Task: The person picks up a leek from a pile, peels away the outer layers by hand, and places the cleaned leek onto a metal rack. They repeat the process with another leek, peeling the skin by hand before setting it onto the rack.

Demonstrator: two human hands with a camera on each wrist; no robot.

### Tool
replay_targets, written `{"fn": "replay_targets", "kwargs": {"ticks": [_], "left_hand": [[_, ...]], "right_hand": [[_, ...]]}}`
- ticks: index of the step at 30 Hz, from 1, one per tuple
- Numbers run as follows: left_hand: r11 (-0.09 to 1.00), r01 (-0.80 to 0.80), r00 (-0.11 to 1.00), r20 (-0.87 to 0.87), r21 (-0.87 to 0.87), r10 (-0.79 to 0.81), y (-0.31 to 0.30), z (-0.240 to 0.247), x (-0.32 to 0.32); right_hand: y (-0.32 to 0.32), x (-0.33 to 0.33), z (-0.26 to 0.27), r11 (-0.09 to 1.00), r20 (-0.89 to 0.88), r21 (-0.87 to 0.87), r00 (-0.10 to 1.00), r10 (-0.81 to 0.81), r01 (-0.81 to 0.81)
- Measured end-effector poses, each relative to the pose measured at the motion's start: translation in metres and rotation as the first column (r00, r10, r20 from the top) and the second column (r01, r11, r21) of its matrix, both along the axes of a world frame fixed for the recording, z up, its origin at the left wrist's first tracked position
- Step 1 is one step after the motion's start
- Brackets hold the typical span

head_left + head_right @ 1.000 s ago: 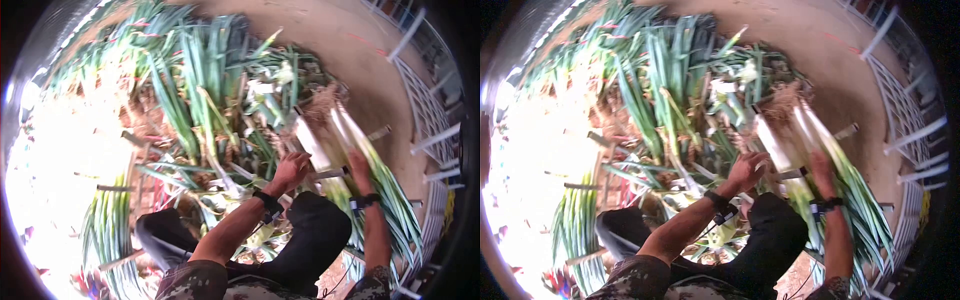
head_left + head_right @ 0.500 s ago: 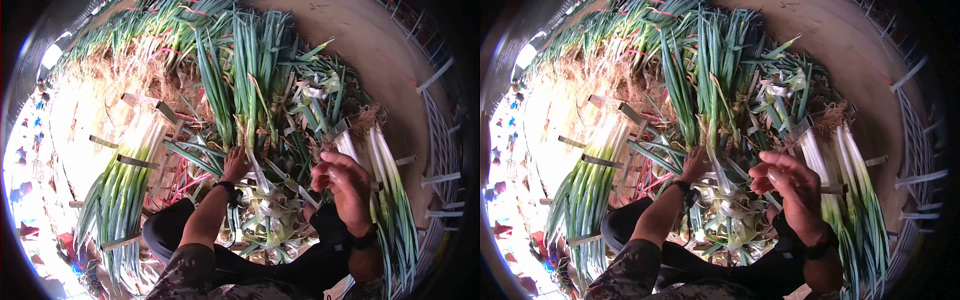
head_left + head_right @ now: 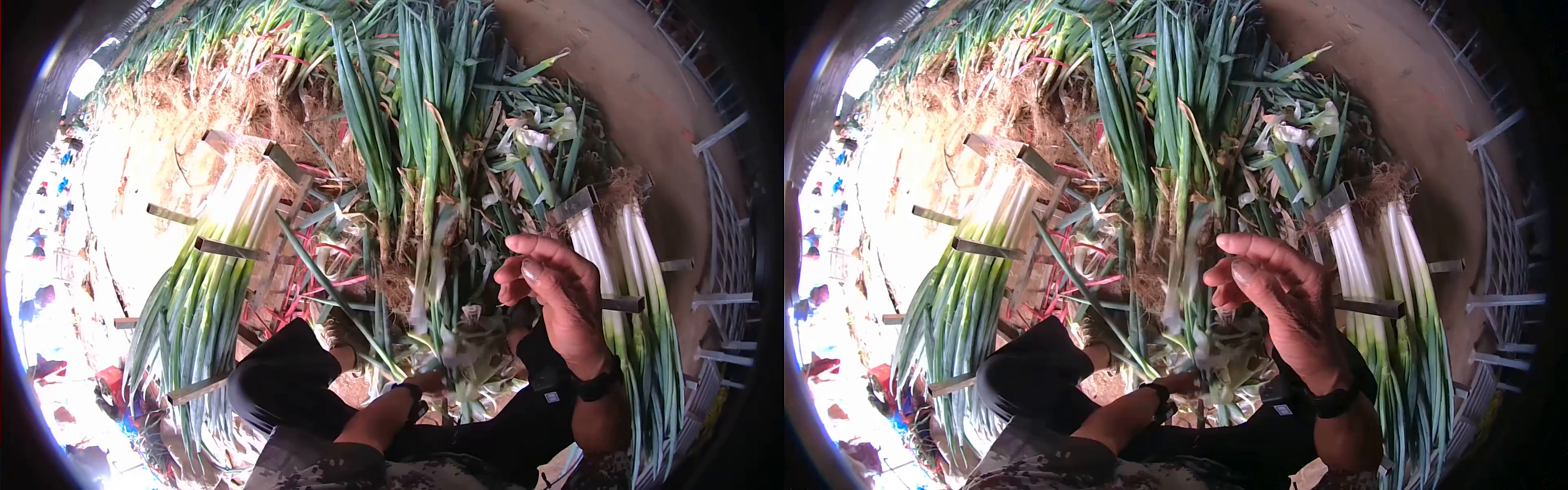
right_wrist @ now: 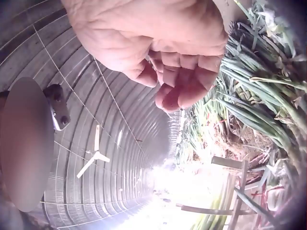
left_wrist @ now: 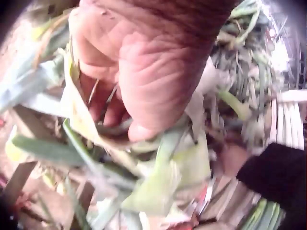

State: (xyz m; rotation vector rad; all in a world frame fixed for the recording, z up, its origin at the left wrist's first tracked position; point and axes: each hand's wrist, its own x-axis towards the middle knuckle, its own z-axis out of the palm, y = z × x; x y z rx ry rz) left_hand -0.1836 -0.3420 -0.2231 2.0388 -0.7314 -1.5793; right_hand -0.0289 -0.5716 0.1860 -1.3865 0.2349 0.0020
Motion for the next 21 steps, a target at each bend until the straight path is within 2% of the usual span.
{"fn": "replay_targets", "kwargs": {"ticks": [1, 3, 5, 6, 7, 8, 9, 11, 13, 14, 17, 18, 21], "left_hand": [[0.989, 0.131, 0.929, -0.339, -0.075, -0.149, -0.005, 0.009, 0.005], [0.984, 0.177, 0.820, -0.557, 0.024, -0.134, -0.027, 0.009, 0.039], [0.999, -0.034, 0.855, -0.516, 0.038, 0.049, -0.036, 0.004, 0.086], [0.961, -0.273, 0.895, -0.378, -0.042, 0.238, -0.038, 0.001, 0.112], [0.819, -0.462, 0.883, -0.265, -0.340, 0.388, -0.040, 0.014, 0.143], [0.795, -0.472, 0.836, 0.092, -0.381, 0.540, -0.049, -0.015, 0.170], [0.794, -0.266, 0.633, 0.522, -0.546, 0.572, -0.056, -0.002, 0.201], [0.678, -0.631, 0.560, 0.384, -0.377, 0.734, -0.079, 0.048, 0.251], [0.736, -0.671, 0.611, 0.495, -0.089, 0.617, -0.090, 0.055, 0.277], [0.708, -0.705, 0.606, 0.486, -0.037, 0.629, -0.095, 0.052, 0.281], [0.704, -0.710, 0.637, 0.446, 0.021, 0.629, -0.107, 0.030, 0.268], [0.673, -0.736, 0.584, 0.434, -0.071, 0.686, -0.108, 0.032, 0.264], [0.686, -0.722, 0.617, 0.369, -0.088, 0.696, -0.104, 0.040, 0.270]], "right_hand": [[0.002, -0.002, 0.000, 1.000, -0.008, -0.015, 1.000, 0.004, -0.004], [-0.001, -0.006, 0.000, 1.000, -0.002, 0.002, 1.000, 0.011, -0.011], [-0.003, -0.008, -0.001, 1.000, 0.015, -0.004, 1.000, -0.013, 0.013], [-0.003, -0.007, -0.001, 1.000, 0.014, 0.008, 1.000, -0.025, 0.025], [-0.005, -0.006, -0.002, 0.999, 0.012, 0.018, 0.999, -0.037, 0.037], [-0.006, -0.005, -0.002, 0.999, 0.008, 0.024, 0.999, -0.047, 0.047], [-0.006, -0.005, -0.001, 0.999, -0.012, 0.023, 0.999, -0.046, 0.047], [-0.008, -0.003, -0.003, 1.000, -0.010, 0.010, 1.000, -0.021, 0.021], [-0.009, -0.002, -0.001, 1.000, -0.059, 0.014, 0.998, -0.021, 0.022], [-0.010, -0.001, -0.001, 0.999, -0.073, 0.025, 0.997, -0.028, 0.030], [-0.016, 0.000, -0.009, 0.998, -0.042, 0.048, 0.999, -0.027, 0.029], [-0.017, 0.000, -0.011, 0.998, -0.044, 0.050, 0.999, -0.032, 0.034], [-0.019, 0.001, -0.011, 0.998, -0.069, 0.036, 0.996, -0.051, 0.054]]}}
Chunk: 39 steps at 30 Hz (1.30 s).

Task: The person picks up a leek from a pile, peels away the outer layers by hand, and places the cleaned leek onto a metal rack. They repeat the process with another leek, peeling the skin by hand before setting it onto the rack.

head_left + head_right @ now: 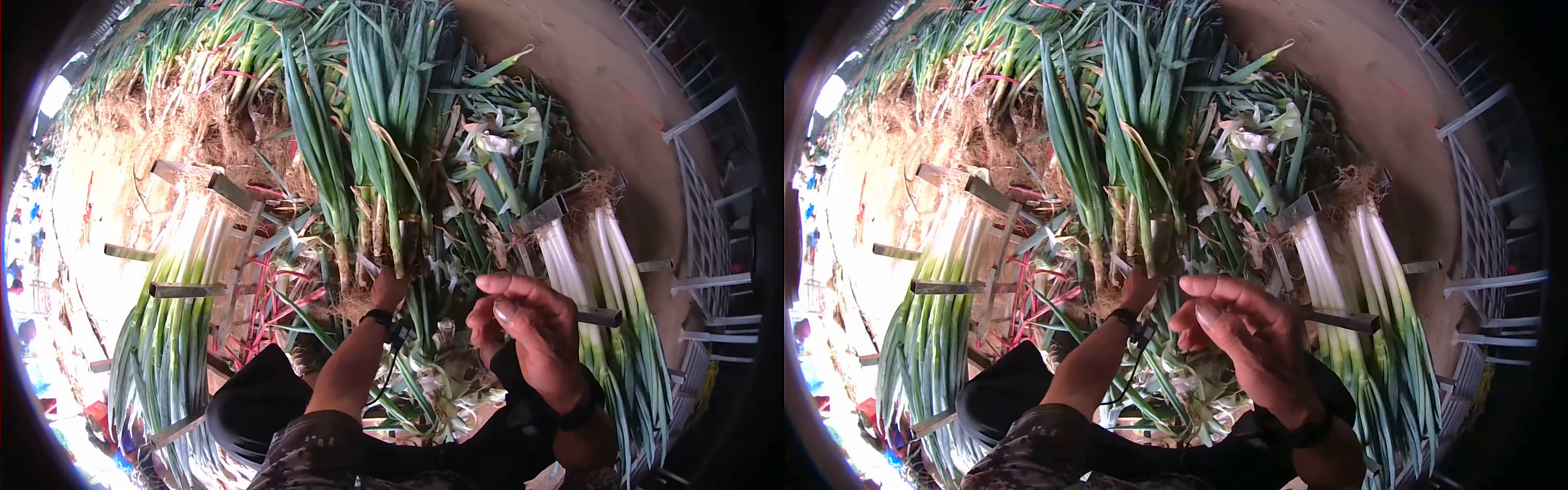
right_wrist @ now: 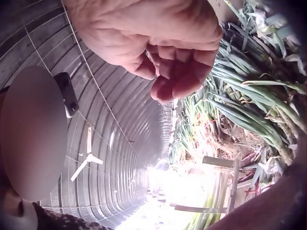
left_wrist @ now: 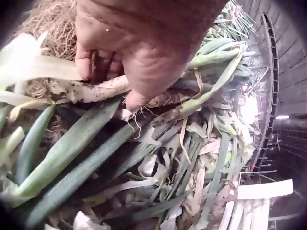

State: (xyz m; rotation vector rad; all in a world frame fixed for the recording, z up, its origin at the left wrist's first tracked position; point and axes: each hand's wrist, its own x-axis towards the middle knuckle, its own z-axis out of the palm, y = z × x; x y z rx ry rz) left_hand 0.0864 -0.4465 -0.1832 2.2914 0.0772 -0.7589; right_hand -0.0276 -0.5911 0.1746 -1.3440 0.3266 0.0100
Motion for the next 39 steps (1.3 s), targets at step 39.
{"fn": "replay_targets", "kwargs": {"ticks": [39], "left_hand": [[0.773, 0.210, 0.956, 0.290, -0.598, -0.036, 0.104, 0.274, -0.034]], "right_hand": [[0.041, 0.047, -0.033, 0.993, 0.405, -0.103, 0.914, -0.015, 0.062]]}}
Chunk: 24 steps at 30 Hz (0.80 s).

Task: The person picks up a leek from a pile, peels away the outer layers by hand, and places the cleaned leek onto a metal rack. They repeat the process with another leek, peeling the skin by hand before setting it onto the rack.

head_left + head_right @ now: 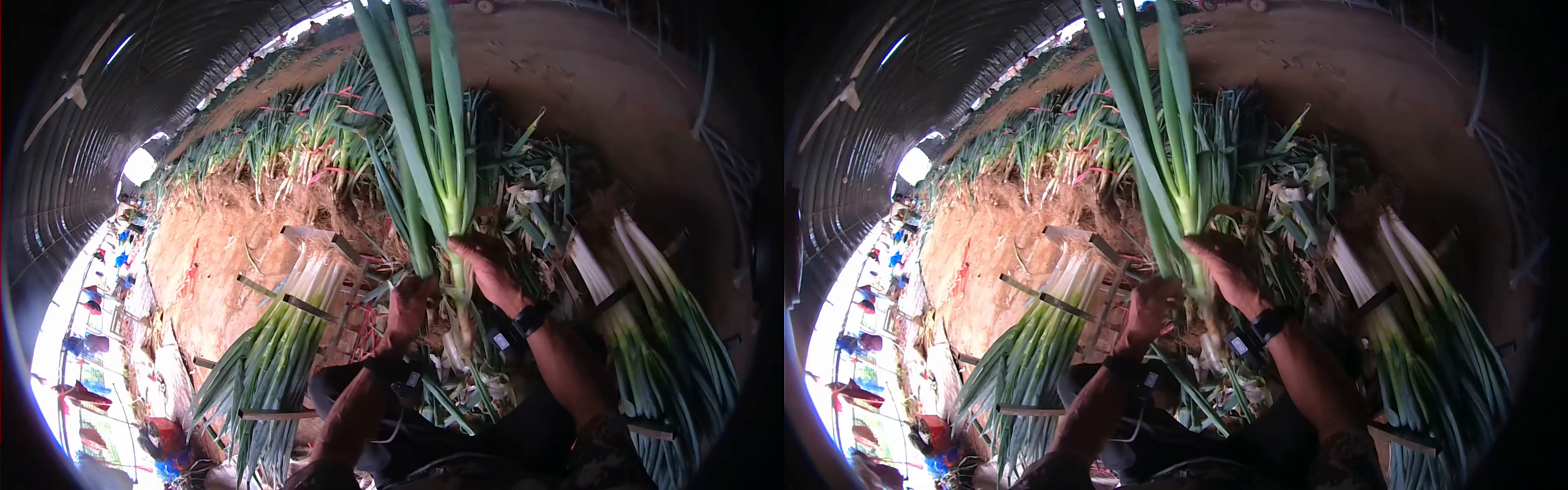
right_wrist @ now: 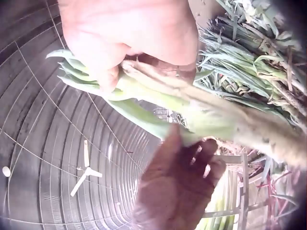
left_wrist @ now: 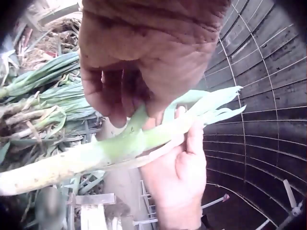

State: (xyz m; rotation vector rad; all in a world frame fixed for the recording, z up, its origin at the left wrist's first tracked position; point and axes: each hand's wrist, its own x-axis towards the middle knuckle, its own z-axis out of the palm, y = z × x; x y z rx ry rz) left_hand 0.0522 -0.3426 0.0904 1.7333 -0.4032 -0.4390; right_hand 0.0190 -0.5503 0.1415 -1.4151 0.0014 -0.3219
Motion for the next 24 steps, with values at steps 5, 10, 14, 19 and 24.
{"fn": "replay_targets", "kwargs": {"ticks": [5, 10, 14, 19, 24], "left_hand": [[0.971, 0.055, 0.986, -0.163, 0.232, -0.017, 0.049, -0.105, -0.055], [0.994, -0.034, 0.979, -0.196, 0.107, 0.055, 0.036, -0.071, -0.061], [0.963, -0.183, 0.983, -0.021, -0.200, 0.183, -0.005, 0.041, -0.023], [0.923, -0.059, 0.970, 0.195, -0.381, 0.142, -0.032, 0.097, 0.024], [0.780, -0.373, 0.916, -0.067, -0.502, 0.395, -0.041, 0.082, -0.002]], "right_hand": [[-0.010, 0.000, 0.020, 0.890, 0.021, 0.422, 0.983, 0.182, -0.174], [-0.003, -0.009, 0.019, 0.912, -0.069, 0.381, 0.979, 0.190, -0.150], [0.007, -0.005, 0.007, 0.929, -0.097, 0.323, 0.971, 0.221, -0.179], [0.021, -0.002, -0.012, 0.971, -0.045, 0.122, 0.976, 0.212, -0.205], [0.015, -0.012, 0.031, 0.987, -0.022, -0.136, 0.997, 0.079, -0.081]]}}
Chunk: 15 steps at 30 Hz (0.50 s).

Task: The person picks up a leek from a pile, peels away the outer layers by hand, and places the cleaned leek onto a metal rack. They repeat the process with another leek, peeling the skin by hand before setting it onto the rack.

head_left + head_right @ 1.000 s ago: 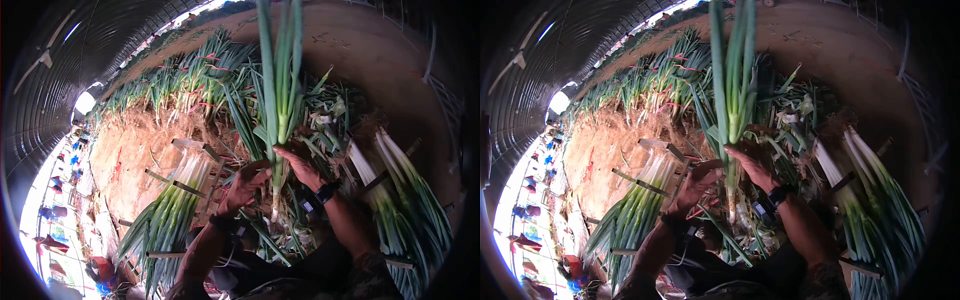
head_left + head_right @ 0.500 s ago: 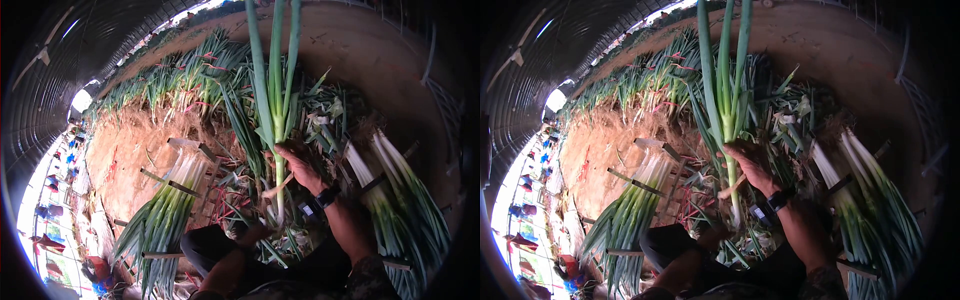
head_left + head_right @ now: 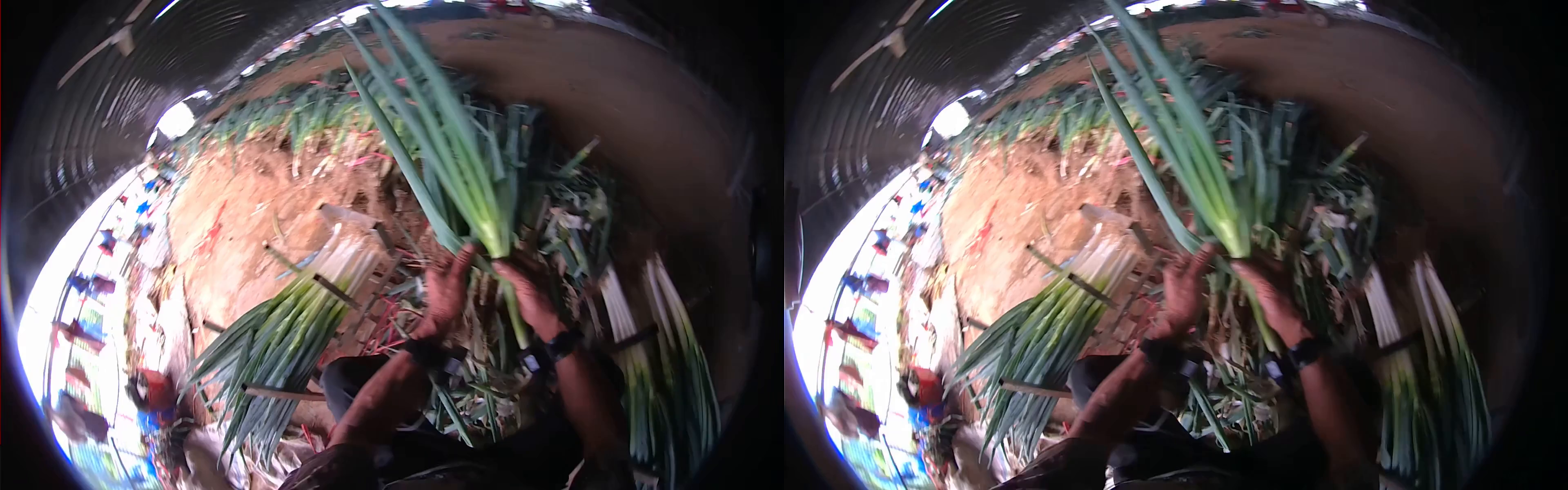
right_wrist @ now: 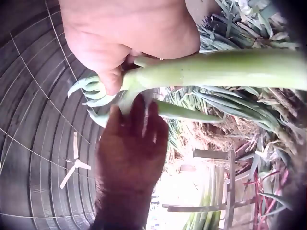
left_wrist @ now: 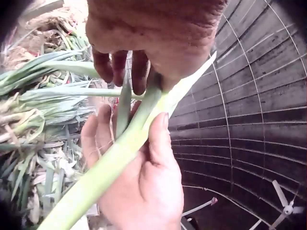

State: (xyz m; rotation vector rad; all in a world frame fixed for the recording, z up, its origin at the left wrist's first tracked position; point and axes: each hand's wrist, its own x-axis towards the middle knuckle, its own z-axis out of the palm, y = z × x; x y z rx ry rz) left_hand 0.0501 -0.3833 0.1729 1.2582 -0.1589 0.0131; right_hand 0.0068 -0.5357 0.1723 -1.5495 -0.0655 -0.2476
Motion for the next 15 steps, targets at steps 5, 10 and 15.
{"fn": "replay_targets", "kwargs": {"ticks": [5, 10, 15], "left_hand": [[0.689, -0.124, 0.971, 0.230, 0.714, -0.063, 0.014, -0.248, -0.025], [0.951, 0.303, 0.950, -0.106, 0.065, -0.295, 0.057, -0.311, -0.036], [0.677, 0.463, 0.736, -0.178, -0.572, -0.653, 0.062, -0.183, -0.018]], "right_hand": [[-0.005, 0.015, -0.027, 0.996, -0.012, 0.059, 0.998, -0.061, 0.062], [-0.006, 0.015, -0.006, 0.908, -0.010, 0.411, 0.995, 0.095, -0.083], [-0.003, 0.019, -0.031, 0.770, -0.024, 0.607, 0.964, 0.265, -0.196]]}}
